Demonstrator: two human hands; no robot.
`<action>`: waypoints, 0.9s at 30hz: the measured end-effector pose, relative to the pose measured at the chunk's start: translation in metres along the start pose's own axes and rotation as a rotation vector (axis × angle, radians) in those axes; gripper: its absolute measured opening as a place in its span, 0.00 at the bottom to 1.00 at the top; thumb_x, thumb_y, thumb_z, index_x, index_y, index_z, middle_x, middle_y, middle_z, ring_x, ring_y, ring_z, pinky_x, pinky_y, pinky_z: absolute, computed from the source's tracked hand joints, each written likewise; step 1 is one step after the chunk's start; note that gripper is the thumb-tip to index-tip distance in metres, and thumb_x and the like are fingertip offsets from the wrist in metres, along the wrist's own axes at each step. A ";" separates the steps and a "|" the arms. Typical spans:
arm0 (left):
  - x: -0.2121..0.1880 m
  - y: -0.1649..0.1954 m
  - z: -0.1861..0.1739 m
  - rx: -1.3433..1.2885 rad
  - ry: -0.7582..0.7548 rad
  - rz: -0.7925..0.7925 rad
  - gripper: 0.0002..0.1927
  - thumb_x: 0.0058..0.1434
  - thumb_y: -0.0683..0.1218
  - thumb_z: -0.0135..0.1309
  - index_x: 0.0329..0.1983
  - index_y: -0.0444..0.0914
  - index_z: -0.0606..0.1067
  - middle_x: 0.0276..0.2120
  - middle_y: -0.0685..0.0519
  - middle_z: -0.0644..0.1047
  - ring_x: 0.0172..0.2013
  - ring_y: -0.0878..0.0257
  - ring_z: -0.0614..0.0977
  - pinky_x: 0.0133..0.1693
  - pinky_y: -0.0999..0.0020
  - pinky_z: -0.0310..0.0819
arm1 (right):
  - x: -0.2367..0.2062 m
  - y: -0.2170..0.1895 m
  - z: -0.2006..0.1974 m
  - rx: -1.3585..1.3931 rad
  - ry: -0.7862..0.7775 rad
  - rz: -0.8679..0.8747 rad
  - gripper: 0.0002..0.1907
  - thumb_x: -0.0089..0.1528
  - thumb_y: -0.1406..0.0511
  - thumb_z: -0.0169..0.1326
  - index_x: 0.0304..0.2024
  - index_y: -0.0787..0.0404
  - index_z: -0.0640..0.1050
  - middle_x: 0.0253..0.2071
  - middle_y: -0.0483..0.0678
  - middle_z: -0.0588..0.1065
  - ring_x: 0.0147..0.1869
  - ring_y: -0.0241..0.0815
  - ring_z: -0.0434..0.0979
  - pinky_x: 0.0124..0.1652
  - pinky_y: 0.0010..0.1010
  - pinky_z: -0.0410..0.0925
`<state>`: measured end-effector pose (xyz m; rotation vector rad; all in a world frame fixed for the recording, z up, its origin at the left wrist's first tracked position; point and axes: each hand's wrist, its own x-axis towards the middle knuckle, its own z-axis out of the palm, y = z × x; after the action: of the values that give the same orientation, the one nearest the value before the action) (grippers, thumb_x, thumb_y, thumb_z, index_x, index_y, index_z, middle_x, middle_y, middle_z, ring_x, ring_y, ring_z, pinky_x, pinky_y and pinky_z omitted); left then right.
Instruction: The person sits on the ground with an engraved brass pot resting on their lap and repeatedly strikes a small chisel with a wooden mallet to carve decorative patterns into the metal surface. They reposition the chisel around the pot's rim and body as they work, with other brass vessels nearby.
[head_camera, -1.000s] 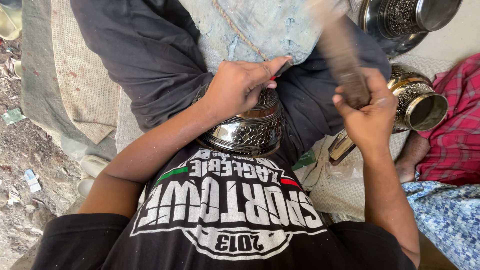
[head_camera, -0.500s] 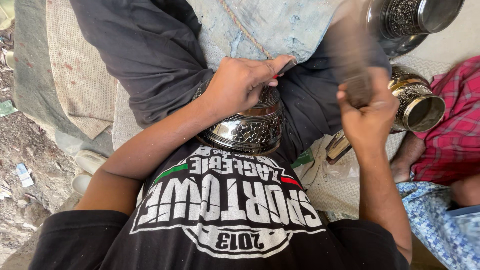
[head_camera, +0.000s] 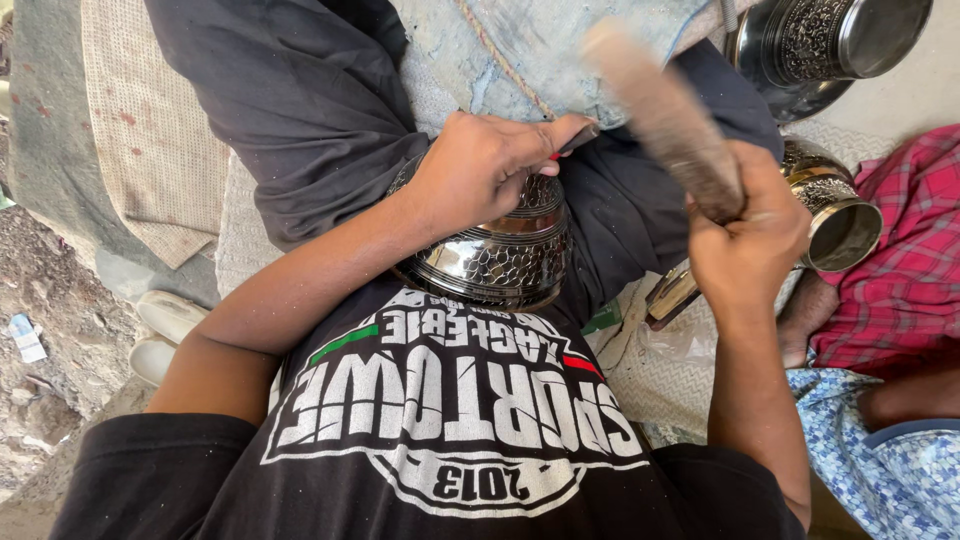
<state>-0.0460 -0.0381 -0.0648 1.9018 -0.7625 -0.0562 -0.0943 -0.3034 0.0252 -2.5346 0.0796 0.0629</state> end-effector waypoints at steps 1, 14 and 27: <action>-0.001 0.000 -0.001 -0.003 -0.001 0.001 0.32 0.54 0.32 0.58 0.64 0.39 0.73 0.35 0.54 0.84 0.37 0.60 0.86 0.39 0.65 0.81 | 0.001 -0.002 0.000 0.270 0.009 0.072 0.24 0.57 0.80 0.57 0.54 0.58 0.75 0.43 0.49 0.78 0.46 0.37 0.79 0.47 0.28 0.73; -0.003 -0.003 -0.007 -0.053 0.027 0.000 0.31 0.55 0.31 0.56 0.63 0.41 0.75 0.37 0.54 0.84 0.39 0.61 0.87 0.42 0.67 0.83 | 0.007 -0.015 0.000 0.515 -0.027 0.172 0.23 0.56 0.77 0.59 0.53 0.59 0.73 0.44 0.50 0.76 0.45 0.45 0.82 0.49 0.27 0.71; -0.002 -0.003 -0.008 -0.101 0.042 0.006 0.31 0.56 0.29 0.54 0.64 0.37 0.74 0.36 0.51 0.83 0.42 0.62 0.88 0.42 0.68 0.83 | 0.007 -0.014 -0.002 0.195 0.012 0.013 0.22 0.53 0.79 0.58 0.49 0.61 0.75 0.41 0.48 0.79 0.45 0.36 0.80 0.47 0.27 0.71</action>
<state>-0.0432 -0.0301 -0.0643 1.7994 -0.7236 -0.0508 -0.0860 -0.2934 0.0338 -2.3395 0.1017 0.0432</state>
